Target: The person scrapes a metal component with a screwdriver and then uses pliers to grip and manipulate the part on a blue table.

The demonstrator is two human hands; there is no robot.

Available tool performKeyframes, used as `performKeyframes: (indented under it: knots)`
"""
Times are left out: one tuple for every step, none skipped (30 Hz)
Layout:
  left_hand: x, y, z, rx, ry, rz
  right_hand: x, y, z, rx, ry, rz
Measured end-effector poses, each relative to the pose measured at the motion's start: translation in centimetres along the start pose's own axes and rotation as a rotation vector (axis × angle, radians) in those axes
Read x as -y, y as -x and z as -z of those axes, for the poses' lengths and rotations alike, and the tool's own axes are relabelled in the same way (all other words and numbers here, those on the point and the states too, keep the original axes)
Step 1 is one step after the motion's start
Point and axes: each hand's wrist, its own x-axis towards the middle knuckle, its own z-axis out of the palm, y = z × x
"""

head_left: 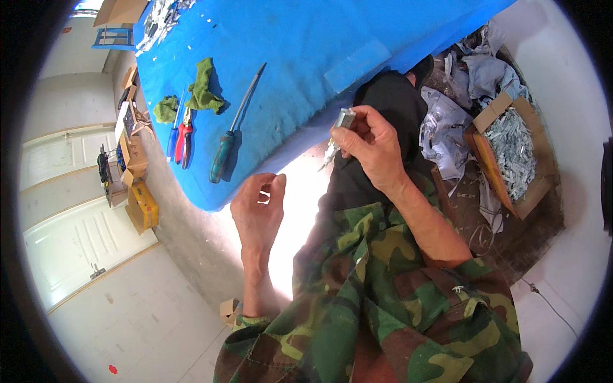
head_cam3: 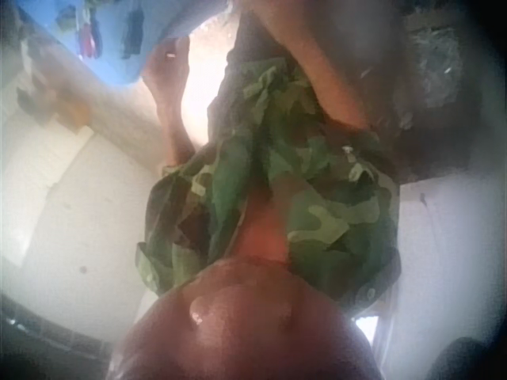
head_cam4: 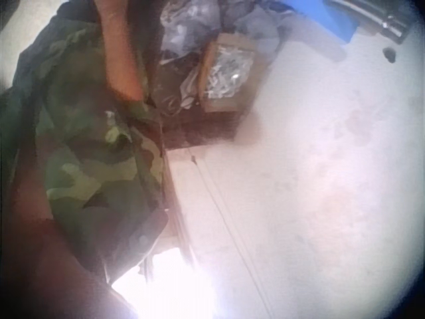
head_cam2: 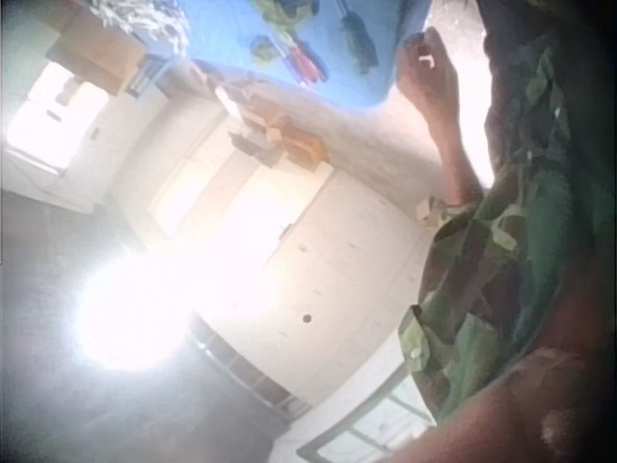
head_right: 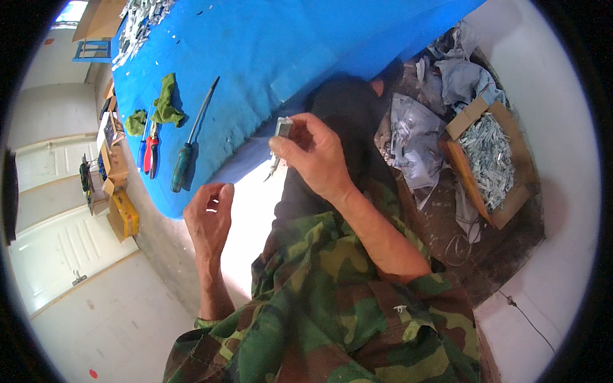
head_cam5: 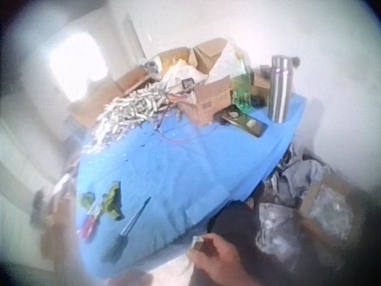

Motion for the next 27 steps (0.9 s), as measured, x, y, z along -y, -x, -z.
performKeyframes:
  knots:
    - [-0.4,-0.1,-0.3,0.003,0.039,-0.054,-0.3,0.1,-0.1,0.004,0.038,0.014]
    - [-0.7,-0.2,-0.8,0.005,0.077,-0.107,-0.6,0.3,-0.2,0.007,0.076,0.027]
    - [-1.2,-0.2,-1.2,0.008,0.115,-0.160,-0.9,0.3,-0.3,0.014,0.071,0.043]
    - [-1.8,-0.4,-1.8,0.032,0.131,-0.187,-1.0,0.5,-0.5,0.013,0.085,0.054]
    - [-2.7,-0.5,-2.2,0.041,0.177,-0.208,-1.0,0.6,-0.7,0.012,0.096,0.066]
    - [-3.6,-0.6,-2.5,0.051,0.223,-0.230,-1.0,0.8,-0.7,0.011,0.109,0.078]
    - [-4.3,-0.5,-2.4,0.063,0.243,-0.211,-0.7,1.0,-0.9,0.012,0.148,0.072]
    - [-4.6,-0.5,-2.6,0.029,0.248,-0.222,-1.0,1.0,-0.9,0.017,0.163,0.080]
    - [-4.8,-0.6,-2.8,-0.005,0.252,-0.233,-1.5,1.0,-0.9,0.021,0.178,0.088]
    - [-5.0,-0.8,-3.1,-0.039,0.256,-0.245,-2.0,1.0,-0.8,0.025,0.192,0.097]
    - [-5.4,-1.0,-3.3,-0.073,0.260,-0.278,-2.2,1.1,-0.8,0.030,0.220,0.110]
    - [-5.3,-1.1,-3.4,-0.082,0.259,-0.291,-2.3,1.1,-0.7,0.034,0.248,0.123]
    - [-5.2,-1.2,-3.5,-0.090,0.257,-0.306,-2.4,1.1,-0.6,0.038,0.275,0.138]
    - [-5.1,-1.3,-3.6,-0.097,0.255,-0.320,-2.6,1.0,-0.6,0.042,0.283,0.164]
    - [-5.1,-1.4,-3.7,-0.102,0.247,-0.320,-2.7,1.0,-0.7,0.045,0.291,0.190]
    - [-5.1,-1.4,-3.8,-0.108,0.237,-0.320,-2.7,1.0,-0.8,0.050,0.297,0.215]
    - [-5.1,-1.5,-3.8,-0.113,0.228,-0.320,-2.6,1.0,-0.9,0.056,0.321,0.232]
    - [-5.0,-1.5,-3.8,-0.118,0.217,-0.320,-2.3,1.0,-1.0,0.062,0.344,0.248]
    - [-4.8,-1.6,-4.0,-0.122,0.211,-0.322,-2.1,1.0,-1.1,0.067,0.372,0.267]
    - [-4.6,-1.7,-4.2,-0.127,0.205,-0.324,-2.0,1.0,-1.1,0.068,0.386,0.270]
    - [-4.5,-1.8,-4.2,-0.121,0.192,-0.344,-2.0,1.1,-1.1,0.070,0.401,0.274]
    - [-4.4,-1.9,-4.0,-0.116,0.175,-0.361,-1.9,1.1,-1.1,0.074,0.412,0.275]
    - [-4.2,-2.0,-3.8,-0.111,0.158,-0.378,-1.7,1.2,-1.1,0.083,0.428,0.256]
    - [-4.1,-2.1,-3.7,-0.108,0.142,-0.398,-1.6,1.2,-1.1,0.092,0.444,0.237]
    - [-3.8,-2.2,-3.7,-0.105,0.129,-0.421,-1.6,1.3,-1.0,0.098,0.463,0.220]
    - [-3.6,-2.2,-3.7,-0.101,0.115,-0.444,-1.6,1.3,-1.0,0.100,0.466,0.230]
    - [-3.5,-2.2,-3.6,-0.090,0.116,-0.442,-1.7,1.3,-1.0,0.102,0.469,0.240]
